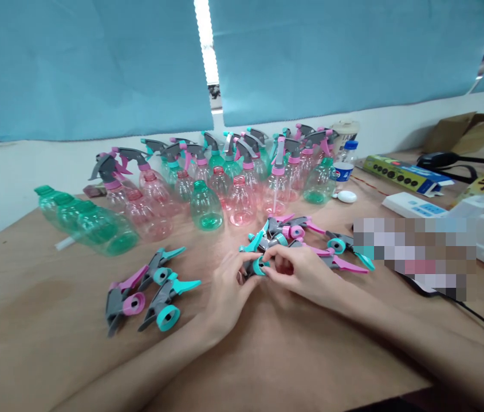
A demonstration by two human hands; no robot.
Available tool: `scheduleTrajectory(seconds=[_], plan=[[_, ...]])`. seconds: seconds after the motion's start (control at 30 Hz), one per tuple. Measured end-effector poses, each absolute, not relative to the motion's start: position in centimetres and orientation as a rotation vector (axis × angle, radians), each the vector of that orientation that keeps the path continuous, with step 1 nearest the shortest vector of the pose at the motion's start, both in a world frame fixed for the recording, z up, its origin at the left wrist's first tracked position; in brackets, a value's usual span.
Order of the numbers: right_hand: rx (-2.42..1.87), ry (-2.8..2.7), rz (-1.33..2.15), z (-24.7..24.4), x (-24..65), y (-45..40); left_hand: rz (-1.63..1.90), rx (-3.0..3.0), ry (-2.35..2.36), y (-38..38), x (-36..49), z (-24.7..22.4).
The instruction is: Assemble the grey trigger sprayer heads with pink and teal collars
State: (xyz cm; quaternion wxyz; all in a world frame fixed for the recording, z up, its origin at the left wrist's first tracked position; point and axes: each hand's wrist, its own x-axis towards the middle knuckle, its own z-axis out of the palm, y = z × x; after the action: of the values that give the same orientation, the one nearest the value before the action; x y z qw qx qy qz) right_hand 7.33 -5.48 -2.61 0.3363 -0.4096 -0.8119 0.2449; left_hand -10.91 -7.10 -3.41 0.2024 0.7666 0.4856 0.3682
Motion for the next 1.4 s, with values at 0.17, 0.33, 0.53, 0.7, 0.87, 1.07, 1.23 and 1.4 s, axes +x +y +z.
scheduleTrajectory(seconds=[0.17,0.33,0.53,0.7,0.87,1.07,1.23,1.4], plan=[[-1.119,-2.062,0.626,-2.97,6.84,-6.03,1.047,2.119,1.324,-7.19,-10.84,-3.35],[-1.077,-2.006,0.635,-3.02,7.02,-5.91,1.058,2.013,1.347,-7.14,-10.73,-3.07],[-1.033,-2.024,0.605,-2.79,7.24,-5.88,1.075,1.955,1.383,-7.23,-10.61,-2.89],[-0.993,-2.058,0.642,-2.58,7.21,-6.08,1.096,1.954,1.377,-7.22,-10.61,-2.95],[-0.949,-2.052,0.706,-2.64,7.24,-6.11,1.117,2.040,1.318,-7.12,-10.80,-3.15],[-0.983,-2.017,0.673,-2.45,7.21,-6.20,1.125,2.073,1.281,-7.24,-10.73,-3.03],[-1.019,-2.043,0.643,-2.54,7.40,-5.91,1.133,2.039,1.285,-7.28,-10.65,-2.96],[-0.942,-2.049,0.664,-2.76,7.53,-5.81,1.140,2.025,1.300,-7.27,-10.79,-3.14]])
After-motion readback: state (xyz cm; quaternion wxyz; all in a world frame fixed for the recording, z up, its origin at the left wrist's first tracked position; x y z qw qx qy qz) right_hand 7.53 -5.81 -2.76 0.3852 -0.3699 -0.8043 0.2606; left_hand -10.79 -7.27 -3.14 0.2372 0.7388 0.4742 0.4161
